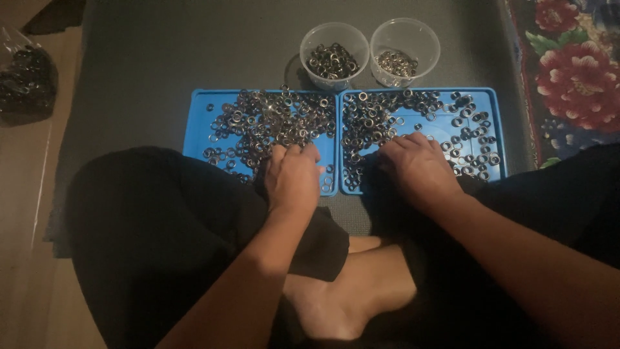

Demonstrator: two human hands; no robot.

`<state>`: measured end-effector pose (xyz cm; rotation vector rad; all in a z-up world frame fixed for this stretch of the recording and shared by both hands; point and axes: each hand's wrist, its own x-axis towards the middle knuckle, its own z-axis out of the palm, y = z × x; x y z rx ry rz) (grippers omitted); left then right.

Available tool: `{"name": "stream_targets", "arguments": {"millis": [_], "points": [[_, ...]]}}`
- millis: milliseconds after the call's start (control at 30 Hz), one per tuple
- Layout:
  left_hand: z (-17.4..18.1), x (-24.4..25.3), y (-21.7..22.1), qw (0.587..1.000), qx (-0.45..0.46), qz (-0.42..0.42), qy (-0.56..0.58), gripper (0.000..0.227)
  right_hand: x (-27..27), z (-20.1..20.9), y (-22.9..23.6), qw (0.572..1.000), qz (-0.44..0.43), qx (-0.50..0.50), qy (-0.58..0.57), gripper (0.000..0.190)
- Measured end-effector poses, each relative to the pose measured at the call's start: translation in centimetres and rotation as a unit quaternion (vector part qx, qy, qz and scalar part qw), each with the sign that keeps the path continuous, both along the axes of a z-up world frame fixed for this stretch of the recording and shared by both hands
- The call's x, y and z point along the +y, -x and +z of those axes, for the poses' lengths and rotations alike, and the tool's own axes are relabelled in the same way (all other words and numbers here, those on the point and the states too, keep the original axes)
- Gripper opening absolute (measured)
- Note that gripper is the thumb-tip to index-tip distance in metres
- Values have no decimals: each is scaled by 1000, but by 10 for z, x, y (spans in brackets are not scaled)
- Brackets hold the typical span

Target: Sorting and transferring small metal rings from blue trays into plastic containers while sitting on the floor.

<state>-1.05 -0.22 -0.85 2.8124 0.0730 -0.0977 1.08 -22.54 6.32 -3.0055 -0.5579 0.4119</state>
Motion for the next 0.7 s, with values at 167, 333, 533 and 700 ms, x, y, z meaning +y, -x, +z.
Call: {"name": "stream_targets", "arguments": {"millis": [167,333,533,700], "points": [[4,0,-1,1000,-13,-2,-3,28,0,-4,3,1000,-25,10,-11,16],[34,-3,0,998,-9,61,24,24,-7,-4,4,995,-85,11,-48,13],[21,-2,-7,946,67,184,259,21,-8,6,12,967,-206,13,-148,14],[43,-5,4,993,-55,35,93,16,5,28,21,959,-230,52,-158,18]]}}
